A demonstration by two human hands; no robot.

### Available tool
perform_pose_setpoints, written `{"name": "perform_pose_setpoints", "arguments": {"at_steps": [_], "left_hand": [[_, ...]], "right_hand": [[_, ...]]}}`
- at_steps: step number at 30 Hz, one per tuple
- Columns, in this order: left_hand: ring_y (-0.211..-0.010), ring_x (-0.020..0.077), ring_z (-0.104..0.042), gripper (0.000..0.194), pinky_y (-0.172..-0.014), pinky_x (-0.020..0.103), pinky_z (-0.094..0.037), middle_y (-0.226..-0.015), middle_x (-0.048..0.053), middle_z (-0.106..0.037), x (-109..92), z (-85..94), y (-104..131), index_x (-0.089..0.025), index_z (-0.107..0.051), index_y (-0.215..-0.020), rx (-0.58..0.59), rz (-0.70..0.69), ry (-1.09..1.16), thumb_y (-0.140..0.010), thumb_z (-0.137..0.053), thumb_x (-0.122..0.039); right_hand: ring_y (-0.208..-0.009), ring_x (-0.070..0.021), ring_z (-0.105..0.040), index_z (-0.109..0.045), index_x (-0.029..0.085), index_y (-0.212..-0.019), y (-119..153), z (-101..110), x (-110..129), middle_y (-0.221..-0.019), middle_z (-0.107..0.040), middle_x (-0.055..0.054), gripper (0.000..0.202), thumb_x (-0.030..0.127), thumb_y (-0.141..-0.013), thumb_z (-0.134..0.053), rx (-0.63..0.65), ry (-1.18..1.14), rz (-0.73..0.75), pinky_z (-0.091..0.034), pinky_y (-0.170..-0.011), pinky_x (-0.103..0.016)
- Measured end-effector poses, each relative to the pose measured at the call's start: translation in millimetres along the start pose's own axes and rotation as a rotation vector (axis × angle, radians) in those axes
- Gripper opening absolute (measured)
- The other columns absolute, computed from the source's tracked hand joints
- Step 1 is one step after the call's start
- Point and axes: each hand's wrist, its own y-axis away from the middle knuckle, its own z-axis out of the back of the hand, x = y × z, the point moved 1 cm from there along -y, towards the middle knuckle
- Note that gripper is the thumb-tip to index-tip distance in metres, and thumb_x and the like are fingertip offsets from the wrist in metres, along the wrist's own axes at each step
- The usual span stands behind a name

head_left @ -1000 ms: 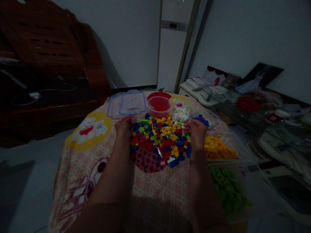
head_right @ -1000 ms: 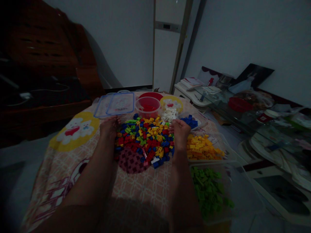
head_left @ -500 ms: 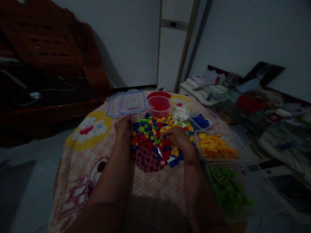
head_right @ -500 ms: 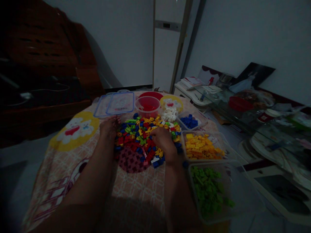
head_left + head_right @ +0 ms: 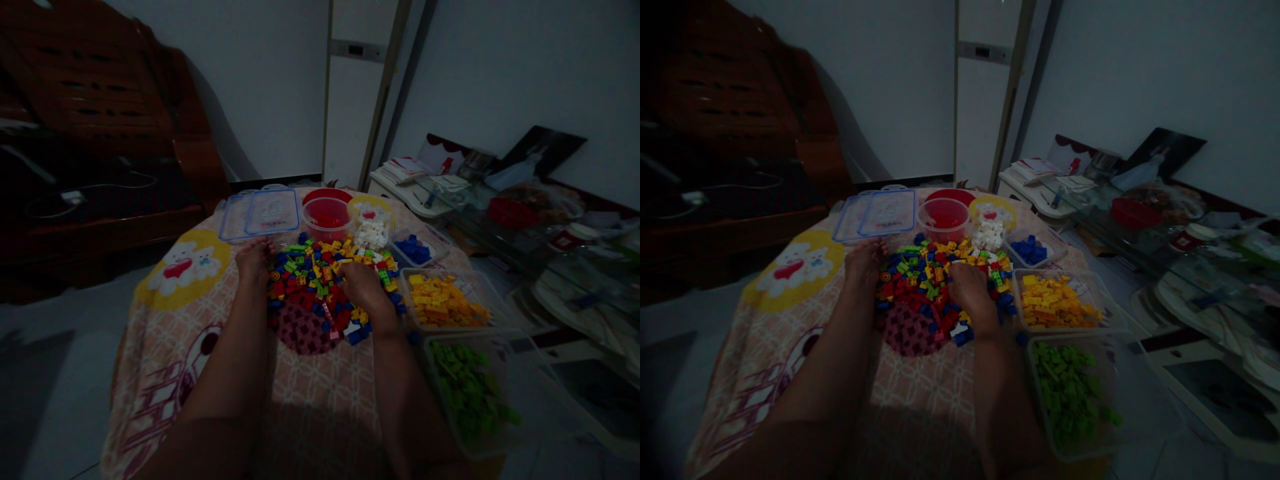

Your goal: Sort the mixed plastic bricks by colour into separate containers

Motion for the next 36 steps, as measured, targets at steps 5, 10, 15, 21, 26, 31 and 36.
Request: {"name": "perform_pose_setpoints", "arguments": {"at_steps": [5, 10, 15, 21, 26, 31, 36], "left_hand": [[-0.051, 0.0081, -0.056, 0.015, -0.051, 0.016, -0.049, -0.059, 0.002, -0.061, 0.4, 0.3, -0.9, -0.011, -0.060, -0.068, -0.007, 0.001, -0.001, -0.066, -0.053, 0.002], [-0.051, 0.0083, -0.056, 0.015, -0.050, 0.015, -0.049, -0.059, 0.001, -0.061, 2.8, 1.2, -3.5, -0.012, -0.060, -0.069, -0.009, 0.012, 0.009, -0.064, -0.055, 0.001], [-0.052, 0.0082, -0.057, 0.016, -0.051, 0.016, -0.050, -0.059, 0.001, -0.061, 4.9, 1.8, -6.2, -0.012, -0.061, -0.070, 0.010, -0.003, 0.019, -0.064, -0.054, 0.002], [-0.052, 0.0084, -0.057, 0.014, -0.052, 0.016, -0.050, -0.060, 0.002, -0.061, 4.5, 1.6, -5.6, -0.011, -0.061, -0.069, 0.000, -0.010, 0.009, -0.064, -0.056, 0.001], [-0.052, 0.0081, -0.057, 0.016, -0.050, 0.015, -0.049, -0.059, 0.002, -0.061, 4.3, 1.4, -6.1, -0.012, -0.061, -0.069, -0.010, -0.011, -0.012, -0.063, -0.055, 0.002], [-0.053, 0.0082, -0.056, 0.016, -0.050, 0.015, -0.049, -0.060, 0.001, -0.061, 3.7, 2.1, -5.1, -0.012, -0.060, -0.069, 0.004, 0.002, -0.018, -0.064, -0.056, 0.002], [-0.054, 0.0086, -0.057, 0.015, -0.051, 0.015, -0.050, -0.061, 0.002, -0.061, 2.8, 3.1, -3.2, -0.012, -0.061, -0.069, 0.035, -0.009, -0.015, -0.066, -0.057, 0.001]], "right_hand": [[-0.101, -0.0225, -0.070, -0.073, 0.019, -0.091, -2.8, 1.3, -5.2, -0.100, -0.077, -0.008, 0.011, 0.021, -0.082, -0.066, -0.061, -0.232, -0.022, -0.050, -0.087, -0.030], [-0.064, -0.0165, -0.070, -0.067, 0.018, -0.090, -7.3, -1.4, -19.0, -0.070, -0.070, 0.000, 0.013, 0.021, -0.078, -0.067, -0.220, -0.905, -0.168, -0.055, -0.060, -0.025], [-0.063, -0.0169, -0.072, -0.062, 0.016, -0.085, -9.9, -4.4, -40.7, -0.066, -0.070, -0.001, 0.019, 0.023, -0.071, -0.073, -0.511, -1.439, -0.283, -0.060, -0.057, -0.024], [-0.075, -0.0180, -0.076, -0.060, 0.015, -0.106, -13.1, -10.6, -75.3, -0.077, -0.071, -0.001, 0.036, 0.020, -0.072, -0.073, -0.960, -1.669, -0.430, -0.066, -0.076, -0.034], [-0.099, -0.0203, -0.074, -0.045, 0.013, -0.139, -17.5, -13.0, -89.6, -0.101, -0.070, -0.007, 0.067, 0.017, -0.075, -0.067, -1.178, -1.642, -0.521, -0.064, -0.088, -0.039], [-0.098, -0.0189, -0.074, -0.052, 0.012, -0.133, -16.1, -8.2, -89.4, -0.107, -0.071, -0.009, 0.060, 0.017, -0.074, -0.065, -1.200, -1.585, -0.482, -0.063, -0.089, -0.038], [-0.056, -0.0137, -0.068, -0.066, 0.013, -0.094, -6.1, 3.7, -74.1, -0.070, -0.070, -0.002, 0.024, 0.024, -0.072, -0.066, -0.845, -1.454, -0.375, -0.059, -0.056, -0.024]]}}
